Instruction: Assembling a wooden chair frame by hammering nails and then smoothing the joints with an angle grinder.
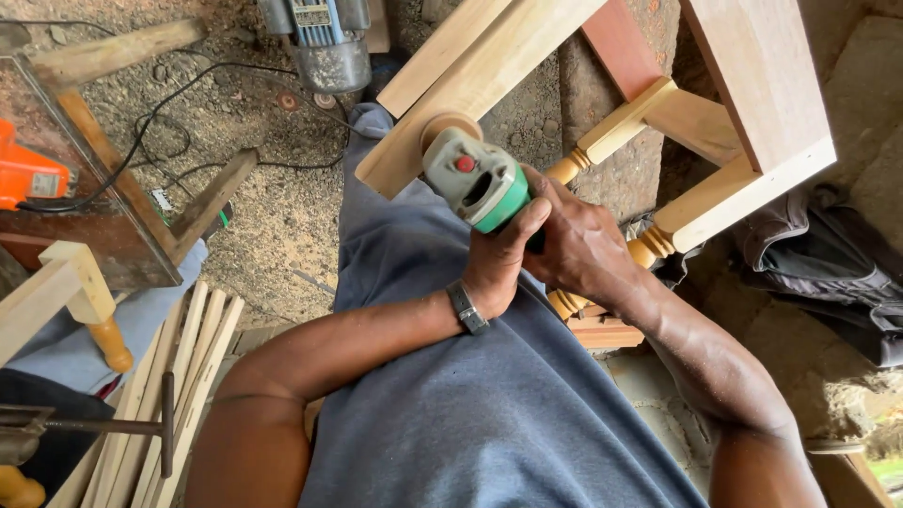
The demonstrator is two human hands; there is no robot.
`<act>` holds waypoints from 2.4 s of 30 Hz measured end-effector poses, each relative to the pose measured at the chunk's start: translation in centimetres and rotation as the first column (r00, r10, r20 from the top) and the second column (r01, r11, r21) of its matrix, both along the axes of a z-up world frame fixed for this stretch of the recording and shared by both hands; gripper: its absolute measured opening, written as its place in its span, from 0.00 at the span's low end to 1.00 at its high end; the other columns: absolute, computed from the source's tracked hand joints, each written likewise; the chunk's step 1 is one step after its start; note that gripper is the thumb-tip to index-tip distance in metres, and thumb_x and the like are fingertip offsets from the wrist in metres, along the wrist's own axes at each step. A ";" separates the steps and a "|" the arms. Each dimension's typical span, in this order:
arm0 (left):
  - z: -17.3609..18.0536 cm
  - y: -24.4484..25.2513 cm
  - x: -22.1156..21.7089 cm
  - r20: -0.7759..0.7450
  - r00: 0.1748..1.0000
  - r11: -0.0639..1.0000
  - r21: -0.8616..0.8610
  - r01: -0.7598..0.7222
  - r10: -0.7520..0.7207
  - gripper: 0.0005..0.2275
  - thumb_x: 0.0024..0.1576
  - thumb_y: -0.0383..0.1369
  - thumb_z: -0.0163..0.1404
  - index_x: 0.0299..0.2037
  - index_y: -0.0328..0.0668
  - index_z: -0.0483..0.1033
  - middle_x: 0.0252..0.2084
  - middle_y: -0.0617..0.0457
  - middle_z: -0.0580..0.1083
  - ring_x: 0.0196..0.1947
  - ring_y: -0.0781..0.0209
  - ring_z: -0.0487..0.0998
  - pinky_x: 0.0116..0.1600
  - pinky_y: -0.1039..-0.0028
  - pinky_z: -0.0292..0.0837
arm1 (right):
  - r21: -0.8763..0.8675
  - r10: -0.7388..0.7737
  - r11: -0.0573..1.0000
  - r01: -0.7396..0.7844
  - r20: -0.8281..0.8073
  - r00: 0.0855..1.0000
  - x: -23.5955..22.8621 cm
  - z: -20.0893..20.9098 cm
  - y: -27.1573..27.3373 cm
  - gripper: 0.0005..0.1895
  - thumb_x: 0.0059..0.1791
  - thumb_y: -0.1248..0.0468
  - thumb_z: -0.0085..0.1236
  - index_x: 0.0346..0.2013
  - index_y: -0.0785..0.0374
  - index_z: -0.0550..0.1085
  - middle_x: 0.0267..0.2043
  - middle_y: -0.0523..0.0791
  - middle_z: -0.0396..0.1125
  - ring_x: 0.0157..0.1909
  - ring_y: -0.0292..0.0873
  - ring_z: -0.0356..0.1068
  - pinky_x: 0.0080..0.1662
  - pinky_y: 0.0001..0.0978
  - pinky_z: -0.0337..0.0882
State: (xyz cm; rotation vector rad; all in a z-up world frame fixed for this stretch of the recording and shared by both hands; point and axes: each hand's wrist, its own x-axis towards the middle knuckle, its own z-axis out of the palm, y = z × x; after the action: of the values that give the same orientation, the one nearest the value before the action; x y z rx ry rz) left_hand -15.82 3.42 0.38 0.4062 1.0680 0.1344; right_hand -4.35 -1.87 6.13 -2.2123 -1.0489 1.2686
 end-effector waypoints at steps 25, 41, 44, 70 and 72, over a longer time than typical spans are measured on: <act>2.6 1.0 13.8 -0.009 0.967 0.965 0.057 0.255 -0.255 0.32 0.48 0.46 0.66 0.56 0.33 0.69 0.52 0.43 0.70 0.57 0.54 0.69 0.61 0.52 0.68 | 0.015 -0.252 0.968 0.252 0.083 0.964 9.8 0.0 -2.0 0.35 0.47 0.56 0.60 0.65 0.63 0.62 0.38 0.58 0.72 0.40 0.70 0.75 0.47 0.72 0.74; 2.3 0.4 24.7 -0.051 0.838 0.835 0.074 0.545 -0.543 0.48 0.25 0.59 0.56 0.59 0.41 0.73 0.57 0.45 0.77 0.59 0.52 0.78 0.65 0.66 0.75 | 0.079 -0.522 0.853 0.516 0.091 0.848 17.0 -1.6 -5.1 0.29 0.49 0.63 0.62 0.57 0.68 0.58 0.47 0.60 0.72 0.42 0.60 0.75 0.41 0.50 0.77; 1.5 0.9 25.1 -0.009 0.655 0.630 0.265 0.730 -0.756 0.49 0.30 0.67 0.44 0.60 0.40 0.72 0.52 0.45 0.79 0.49 0.56 0.80 0.51 0.72 0.76 | 0.188 -0.714 0.690 0.698 0.021 0.700 17.1 -2.7 -6.2 0.26 0.52 0.61 0.62 0.57 0.64 0.59 0.48 0.54 0.69 0.44 0.49 0.71 0.43 0.40 0.75; -4.3 15.8 -1.6 -0.860 0.440 -0.940 0.329 0.091 -0.258 0.39 0.57 0.53 0.56 0.71 0.29 0.61 0.74 0.32 0.58 0.75 0.38 0.54 0.77 0.42 0.45 | 0.460 -0.918 0.021 0.888 -0.342 0.199 6.9 -2.3 -15.7 0.27 0.50 0.70 0.68 0.57 0.63 0.63 0.41 0.54 0.71 0.38 0.48 0.76 0.44 0.42 0.79; -3.9 16.5 -4.7 -0.840 0.474 -0.939 0.337 0.070 -0.266 0.34 0.61 0.49 0.51 0.70 0.29 0.63 0.73 0.33 0.61 0.74 0.38 0.58 0.75 0.42 0.49 | 0.461 -0.946 0.090 0.883 -0.238 0.221 5.9 -3.7 -16.4 0.29 0.49 0.70 0.71 0.57 0.63 0.63 0.41 0.53 0.69 0.39 0.49 0.74 0.42 0.44 0.78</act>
State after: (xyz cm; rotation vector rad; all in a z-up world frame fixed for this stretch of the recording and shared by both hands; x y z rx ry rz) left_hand -20.51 19.88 -3.52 3.0436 -0.3589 0.0598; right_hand 1.58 -18.31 2.47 -1.8235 0.1953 0.1585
